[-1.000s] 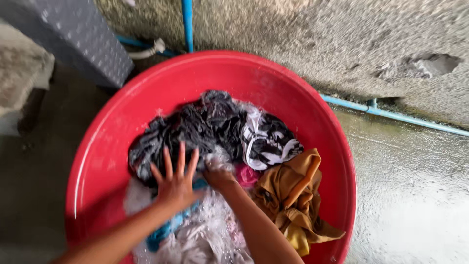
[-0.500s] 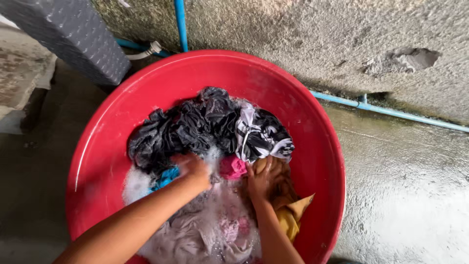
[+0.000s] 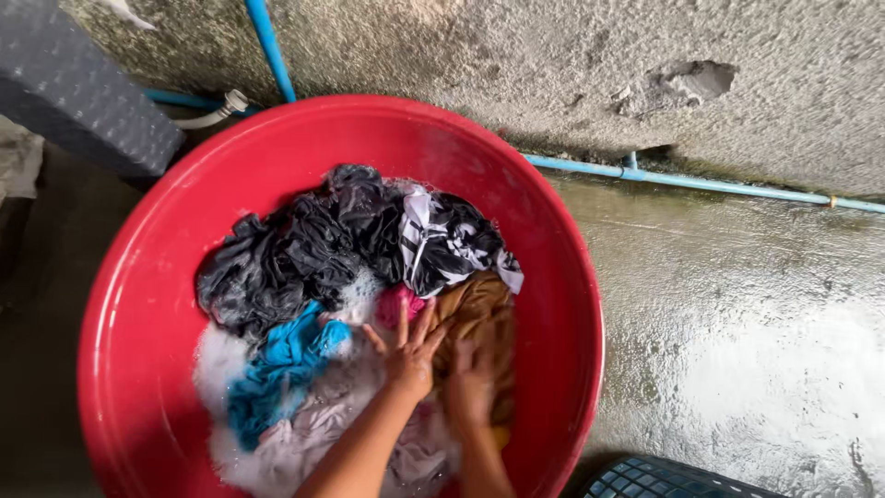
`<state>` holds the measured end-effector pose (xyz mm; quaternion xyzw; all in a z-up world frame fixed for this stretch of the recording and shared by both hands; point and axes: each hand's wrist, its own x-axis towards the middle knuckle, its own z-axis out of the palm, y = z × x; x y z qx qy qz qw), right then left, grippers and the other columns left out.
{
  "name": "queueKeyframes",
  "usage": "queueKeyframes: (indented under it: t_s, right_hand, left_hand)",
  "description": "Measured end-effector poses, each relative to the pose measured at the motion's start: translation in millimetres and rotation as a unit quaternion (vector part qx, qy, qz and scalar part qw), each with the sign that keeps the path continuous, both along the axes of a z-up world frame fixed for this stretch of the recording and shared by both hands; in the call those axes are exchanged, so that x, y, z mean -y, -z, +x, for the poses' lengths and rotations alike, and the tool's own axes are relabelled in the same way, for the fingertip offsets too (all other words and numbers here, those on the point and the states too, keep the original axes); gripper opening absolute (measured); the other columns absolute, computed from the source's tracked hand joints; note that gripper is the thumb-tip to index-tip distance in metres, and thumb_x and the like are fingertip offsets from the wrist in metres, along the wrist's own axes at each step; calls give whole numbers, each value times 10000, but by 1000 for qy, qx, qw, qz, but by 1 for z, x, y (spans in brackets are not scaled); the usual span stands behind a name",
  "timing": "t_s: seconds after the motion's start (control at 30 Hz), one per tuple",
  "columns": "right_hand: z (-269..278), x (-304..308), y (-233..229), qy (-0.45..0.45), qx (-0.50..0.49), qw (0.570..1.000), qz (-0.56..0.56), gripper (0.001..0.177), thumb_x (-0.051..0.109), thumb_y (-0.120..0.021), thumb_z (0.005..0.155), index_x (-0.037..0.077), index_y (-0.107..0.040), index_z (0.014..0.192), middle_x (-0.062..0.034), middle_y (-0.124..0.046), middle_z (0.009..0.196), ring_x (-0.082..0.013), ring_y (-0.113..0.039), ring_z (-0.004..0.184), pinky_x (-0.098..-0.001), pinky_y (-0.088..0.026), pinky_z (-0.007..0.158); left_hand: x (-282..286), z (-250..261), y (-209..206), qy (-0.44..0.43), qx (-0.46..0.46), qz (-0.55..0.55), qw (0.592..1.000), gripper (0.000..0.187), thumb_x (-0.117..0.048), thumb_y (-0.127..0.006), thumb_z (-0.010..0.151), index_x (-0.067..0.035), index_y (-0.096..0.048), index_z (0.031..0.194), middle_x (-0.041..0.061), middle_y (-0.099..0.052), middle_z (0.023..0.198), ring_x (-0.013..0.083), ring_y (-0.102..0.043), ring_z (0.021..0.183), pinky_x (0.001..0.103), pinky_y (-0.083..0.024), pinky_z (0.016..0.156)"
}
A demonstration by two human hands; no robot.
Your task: The person washes clothes by hand in a red basin, using detergent and a pair of scissors to open the detergent packets.
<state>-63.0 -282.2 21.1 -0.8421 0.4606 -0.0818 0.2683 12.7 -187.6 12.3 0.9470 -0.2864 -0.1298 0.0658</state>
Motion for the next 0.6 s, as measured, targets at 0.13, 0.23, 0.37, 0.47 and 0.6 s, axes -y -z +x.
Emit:
queueKeyframes:
  t_s: [0.13,0.23,0.37,0.47,0.6]
  right_hand:
    - [-14,-29,80,7,-45,998,53,640,421,-569,933,264,-440,1539,-180,-177,1666,-440,-153,1467,-624,-211,1172]
    - [-5,-7,145,-35,-141,984,-103,583,436,-612,889,236,-485,1422,-181,-252,1583,-495,-171,1465,-622,-222,1146]
    - [33,45,170,-109,-157,981,-26,682,430,-634,892,146,-435,1478,-212,-223,1608,-511,-192,1472,-657,-213,1157]
    - [67,73,134,-102,-118,985,72,793,466,-666,885,93,-384,1526,-223,-165,1638,-539,-151,1488,-698,-182,1164]
    - [95,21,42,-65,96,991,-73,951,514,-708,876,23,-316,1589,-239,-89,1678,-576,-98,1510,-752,-139,1172]
  left_hand:
    - [-32,-11,3,6,-154,62,986,745,-158,-629,898,-488,-374,1516,-108,78,1713,385,137,1573,918,61,1016]
    - [-23,8,24,9,-181,76,980,863,-130,-609,849,-496,-281,1558,-57,56,1740,422,-106,1514,878,29,998]
    - [-8,15,65,-41,-249,89,964,784,-179,-479,1024,-574,-260,1665,154,-558,1409,301,-682,1208,819,-47,1241]
    - [-11,23,80,-40,-287,3,957,739,-313,-588,919,-475,-331,1593,131,-499,1497,332,-661,1191,648,-265,1119]
    - [-21,41,71,-36,-257,-149,954,767,-465,-677,843,-338,-374,1535,106,-430,1597,355,-572,1275,544,-386,1064]
